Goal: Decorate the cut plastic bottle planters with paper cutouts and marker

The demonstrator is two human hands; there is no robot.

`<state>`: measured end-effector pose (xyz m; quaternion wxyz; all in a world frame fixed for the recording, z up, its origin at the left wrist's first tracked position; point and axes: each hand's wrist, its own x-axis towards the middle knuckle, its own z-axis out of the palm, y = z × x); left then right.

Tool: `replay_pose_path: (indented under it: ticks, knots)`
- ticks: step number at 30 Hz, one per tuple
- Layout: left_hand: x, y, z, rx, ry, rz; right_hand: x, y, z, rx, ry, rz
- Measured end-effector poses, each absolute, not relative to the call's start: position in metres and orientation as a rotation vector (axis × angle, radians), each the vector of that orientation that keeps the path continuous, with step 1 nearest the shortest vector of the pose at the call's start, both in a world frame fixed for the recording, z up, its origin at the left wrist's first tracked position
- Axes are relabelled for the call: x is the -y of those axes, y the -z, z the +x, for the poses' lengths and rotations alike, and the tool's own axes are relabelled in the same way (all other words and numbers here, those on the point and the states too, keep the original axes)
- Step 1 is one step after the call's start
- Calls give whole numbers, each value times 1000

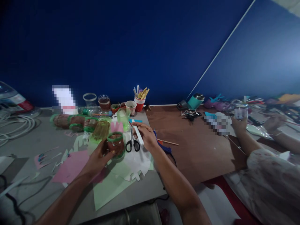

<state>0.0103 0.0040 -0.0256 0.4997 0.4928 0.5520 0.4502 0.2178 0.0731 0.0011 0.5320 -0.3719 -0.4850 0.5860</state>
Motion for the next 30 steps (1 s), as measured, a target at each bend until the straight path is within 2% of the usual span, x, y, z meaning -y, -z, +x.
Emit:
replay_pose_path:
  ticks: [6,19,25,30]
  knots:
    - [-4,17,13,-1329,-1129,1197,-70,1,211,1056,-1308,-743]
    - [-2,30,16,-1350,-1119,1406,-56,14,204,1461,-1110,-699]
    - [1,28,12,-1337,-1120,1468,-50,11,202,1462,-1049,-693]
    - [1,32,9,-1355,-1322,1409,-48,10,204,1331,-1018,-630]
